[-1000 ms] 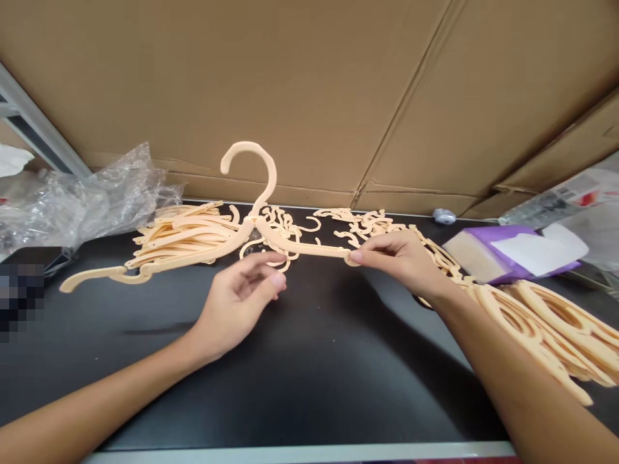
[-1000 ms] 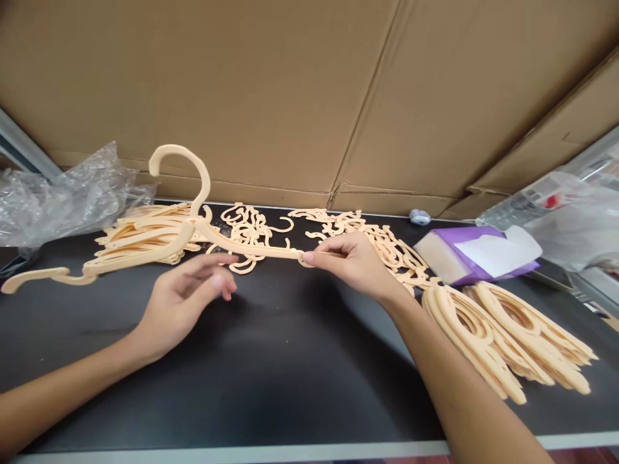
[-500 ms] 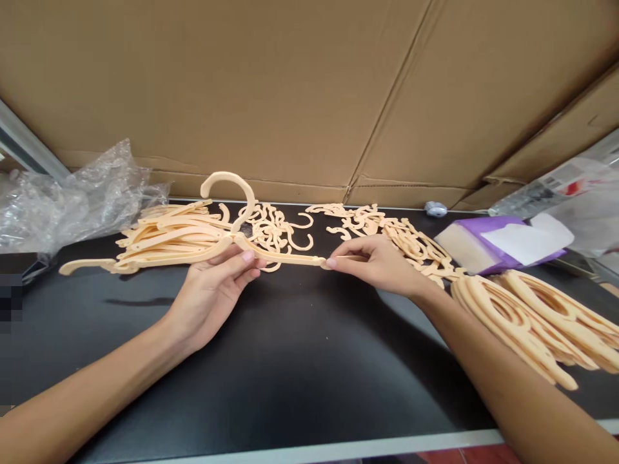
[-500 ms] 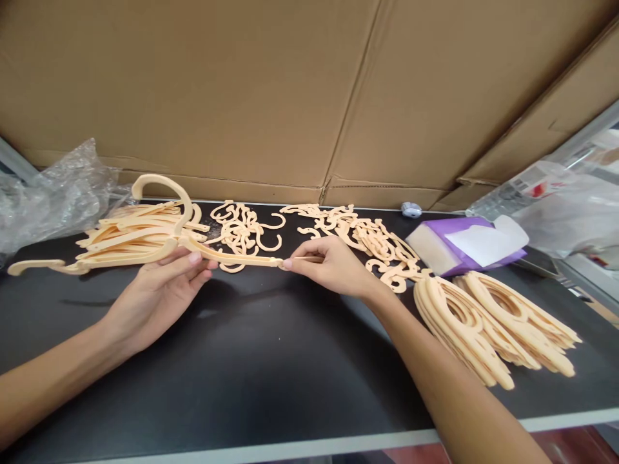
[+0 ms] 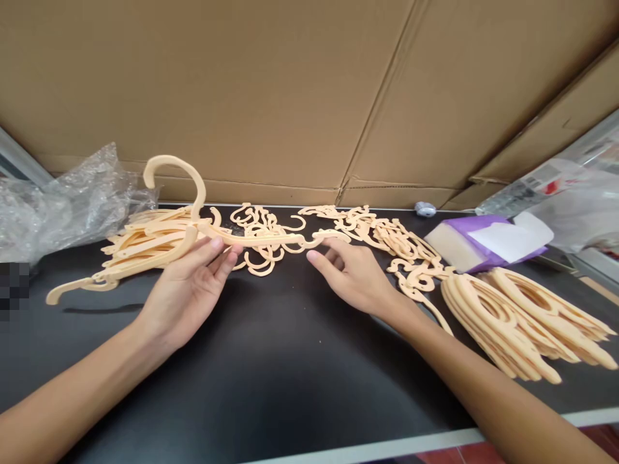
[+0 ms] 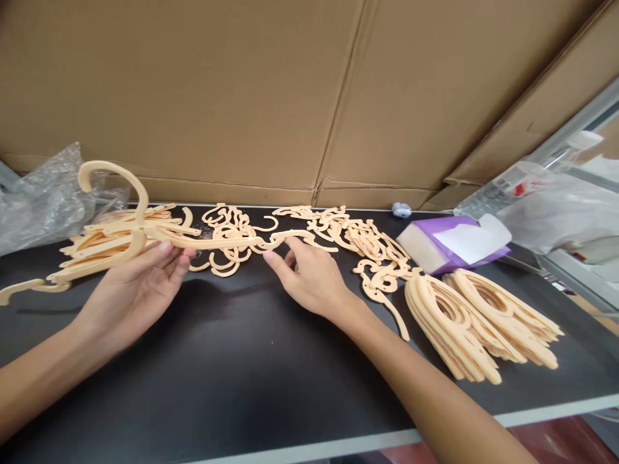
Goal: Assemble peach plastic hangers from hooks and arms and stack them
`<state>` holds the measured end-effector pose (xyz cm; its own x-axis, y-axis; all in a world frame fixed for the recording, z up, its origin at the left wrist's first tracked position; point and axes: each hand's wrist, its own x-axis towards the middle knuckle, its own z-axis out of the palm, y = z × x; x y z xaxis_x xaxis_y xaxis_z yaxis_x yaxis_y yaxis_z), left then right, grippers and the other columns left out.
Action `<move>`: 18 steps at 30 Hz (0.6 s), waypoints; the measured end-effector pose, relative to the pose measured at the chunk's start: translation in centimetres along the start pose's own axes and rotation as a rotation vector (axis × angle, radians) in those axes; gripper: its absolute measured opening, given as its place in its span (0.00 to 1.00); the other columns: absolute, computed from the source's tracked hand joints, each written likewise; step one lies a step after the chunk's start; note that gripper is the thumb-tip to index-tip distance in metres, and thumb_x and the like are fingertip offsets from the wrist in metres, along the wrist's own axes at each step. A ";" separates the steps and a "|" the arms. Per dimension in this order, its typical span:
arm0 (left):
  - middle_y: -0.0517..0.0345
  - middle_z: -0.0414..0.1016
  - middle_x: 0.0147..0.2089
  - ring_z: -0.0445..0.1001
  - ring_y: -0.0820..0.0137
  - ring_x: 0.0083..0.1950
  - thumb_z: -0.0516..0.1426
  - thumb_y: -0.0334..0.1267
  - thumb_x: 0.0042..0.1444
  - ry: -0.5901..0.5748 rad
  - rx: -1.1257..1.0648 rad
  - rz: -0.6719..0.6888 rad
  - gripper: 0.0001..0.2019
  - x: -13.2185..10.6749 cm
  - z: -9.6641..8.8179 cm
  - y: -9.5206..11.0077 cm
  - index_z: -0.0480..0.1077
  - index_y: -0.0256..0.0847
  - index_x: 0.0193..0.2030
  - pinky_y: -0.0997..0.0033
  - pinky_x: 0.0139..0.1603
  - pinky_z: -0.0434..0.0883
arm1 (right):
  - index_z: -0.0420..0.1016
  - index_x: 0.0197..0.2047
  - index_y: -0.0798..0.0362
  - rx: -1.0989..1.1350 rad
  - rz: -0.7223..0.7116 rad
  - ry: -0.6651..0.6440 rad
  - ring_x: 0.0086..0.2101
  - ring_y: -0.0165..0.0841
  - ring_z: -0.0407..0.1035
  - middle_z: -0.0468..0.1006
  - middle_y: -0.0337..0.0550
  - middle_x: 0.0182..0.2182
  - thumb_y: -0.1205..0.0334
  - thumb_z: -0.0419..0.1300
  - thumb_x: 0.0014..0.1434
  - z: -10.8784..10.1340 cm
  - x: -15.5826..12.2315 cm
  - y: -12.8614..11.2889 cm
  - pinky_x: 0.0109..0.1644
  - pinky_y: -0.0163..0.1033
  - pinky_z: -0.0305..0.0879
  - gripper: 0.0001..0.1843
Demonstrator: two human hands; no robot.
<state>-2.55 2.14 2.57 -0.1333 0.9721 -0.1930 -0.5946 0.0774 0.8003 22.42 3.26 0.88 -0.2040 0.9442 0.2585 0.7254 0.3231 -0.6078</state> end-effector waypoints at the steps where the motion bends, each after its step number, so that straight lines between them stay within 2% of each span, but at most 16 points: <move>1: 0.64 0.81 0.34 0.82 0.76 0.39 0.60 0.22 0.59 0.000 0.003 -0.009 0.10 0.0 -0.1 -0.2 0.76 0.40 0.31 0.85 0.45 0.80 | 0.75 0.41 0.52 0.000 0.006 -0.009 0.29 0.32 0.70 0.79 0.40 0.29 0.44 0.56 0.68 0.1 0.0 0.1 0.35 0.38 0.60 0.19; 4: 0.62 0.81 0.34 0.82 0.75 0.40 0.64 0.23 0.55 -0.045 0.010 -0.013 0.07 -0.2 -0.4 -0.9 0.77 0.38 0.31 0.82 0.47 0.81 | 0.72 0.41 0.52 0.028 -0.048 0.013 0.34 0.34 0.72 0.80 0.43 0.36 0.46 0.54 0.69 0.3 0.1 0.2 0.37 0.38 0.63 0.18; 7: 0.60 0.82 0.35 0.81 0.74 0.39 0.69 0.28 0.50 -0.145 0.073 -0.019 0.05 -0.6 -0.6 -1.8 0.79 0.37 0.32 0.82 0.45 0.81 | 0.73 0.52 0.52 0.052 -0.172 0.006 0.42 0.37 0.73 0.80 0.47 0.42 0.51 0.53 0.71 0.4 -0.5 -0.3 0.44 0.40 0.66 0.16; 10: 0.58 0.82 0.36 0.81 0.73 0.38 0.72 0.32 0.49 -0.283 0.179 -0.057 0.06 -1.3 -0.8 -2.4 0.81 0.38 0.33 0.81 0.42 0.81 | 0.71 0.57 0.52 0.060 -0.324 -0.146 0.46 0.38 0.72 0.79 0.49 0.48 0.54 0.54 0.71 0.9 -1.6 -1.5 0.51 0.42 0.66 0.17; 12: 0.56 0.83 0.35 0.81 0.72 0.37 0.71 0.34 0.51 -0.355 0.248 -0.054 0.05 -1.8 -0.9 -2.7 0.82 0.39 0.33 0.80 0.40 0.81 | 0.73 0.53 0.53 0.071 -0.373 -0.265 0.44 0.36 0.72 0.80 0.48 0.46 0.56 0.53 0.72 1.4 -2.2 -2.2 0.51 0.41 0.65 0.14; 14: 0.55 0.83 0.34 0.81 0.71 0.37 0.70 0.35 0.53 -0.392 0.304 -0.029 0.03 -2.0 -1.0 -2.7 0.82 0.39 0.32 0.79 0.39 0.80 | 0.73 0.48 0.52 0.095 -0.372 -0.324 0.39 0.33 0.71 0.80 0.45 0.41 0.59 0.52 0.72 1.7 -2.5 -2.6 0.46 0.38 0.64 0.11; 18: 0.53 0.84 0.37 0.82 0.68 0.38 0.71 0.35 0.50 -0.360 0.280 -0.022 0.06 -1.9 -0.7 -2.4 0.83 0.38 0.35 0.76 0.39 0.81 | 0.70 0.38 0.52 0.155 -0.323 -0.279 0.31 0.29 0.65 0.74 0.39 0.32 0.60 0.51 0.72 1.4 -2.2 -2.6 0.37 0.35 0.59 0.11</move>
<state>-1.40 -0.01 0.62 0.1909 0.9807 -0.0419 -0.3505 0.1079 0.9303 20.08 0.43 0.81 -0.5887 0.7673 0.2543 0.4928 0.5901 -0.6395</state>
